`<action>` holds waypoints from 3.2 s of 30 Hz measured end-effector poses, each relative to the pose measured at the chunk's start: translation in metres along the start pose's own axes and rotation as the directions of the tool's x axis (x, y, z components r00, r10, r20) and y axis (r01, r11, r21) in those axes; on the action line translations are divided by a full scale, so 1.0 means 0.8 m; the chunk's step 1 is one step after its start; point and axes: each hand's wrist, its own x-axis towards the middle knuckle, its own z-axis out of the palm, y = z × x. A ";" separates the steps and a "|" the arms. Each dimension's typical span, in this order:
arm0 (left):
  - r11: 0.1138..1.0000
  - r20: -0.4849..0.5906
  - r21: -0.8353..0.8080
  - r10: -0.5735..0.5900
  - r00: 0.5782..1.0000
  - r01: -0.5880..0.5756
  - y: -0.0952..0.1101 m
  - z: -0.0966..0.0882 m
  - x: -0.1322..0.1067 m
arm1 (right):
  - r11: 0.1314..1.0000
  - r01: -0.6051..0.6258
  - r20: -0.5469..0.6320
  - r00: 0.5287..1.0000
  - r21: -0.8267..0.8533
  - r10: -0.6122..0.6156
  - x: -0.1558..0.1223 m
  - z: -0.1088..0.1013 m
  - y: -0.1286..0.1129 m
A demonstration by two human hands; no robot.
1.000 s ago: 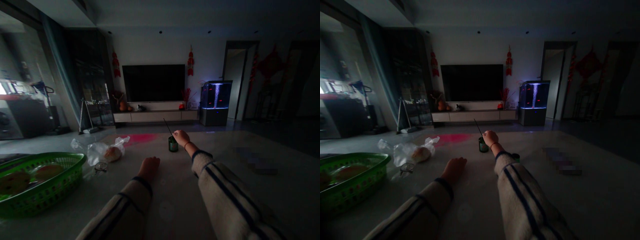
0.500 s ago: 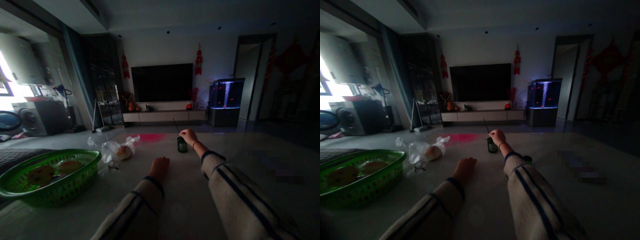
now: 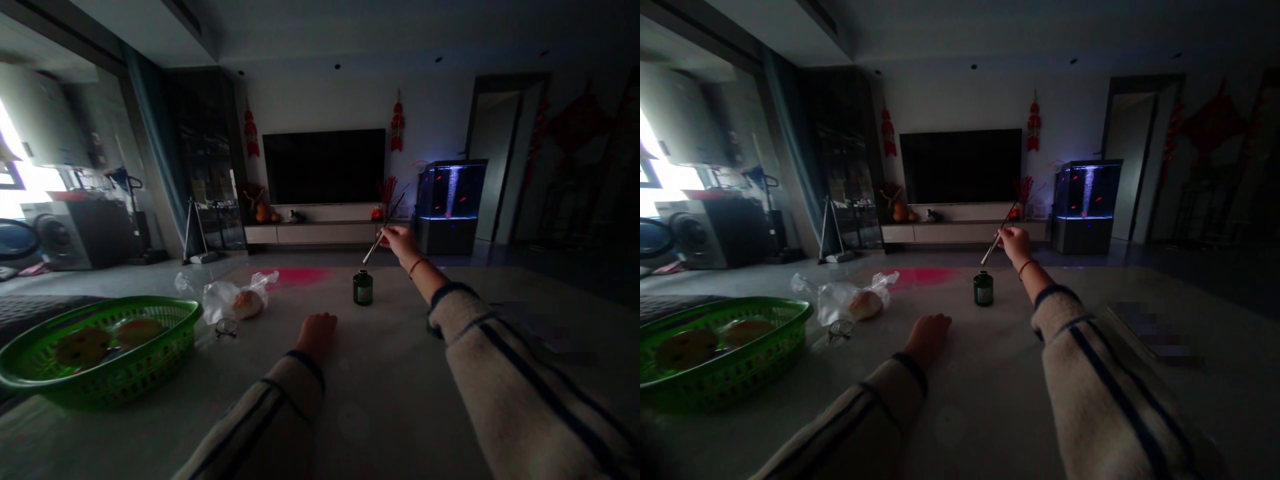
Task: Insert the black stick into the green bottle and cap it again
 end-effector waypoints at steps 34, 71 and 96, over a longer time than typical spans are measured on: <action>1.000 -0.019 0.007 -0.005 1.000 0.005 -0.002 0.004 0.006 | 0.553 0.378 0.561 0.802 -0.742 0.205 -0.137 -0.118 0.070; 1.000 -0.001 -0.019 -0.010 1.000 0.010 -0.001 0.003 0.004 | 0.987 0.041 0.203 0.976 0.158 -0.073 -0.047 0.085 0.104; 0.995 -0.011 -0.087 -0.044 0.999 0.042 -0.001 0.008 0.005 | 0.982 -0.053 0.549 0.834 0.183 -0.057 -0.069 0.049 0.088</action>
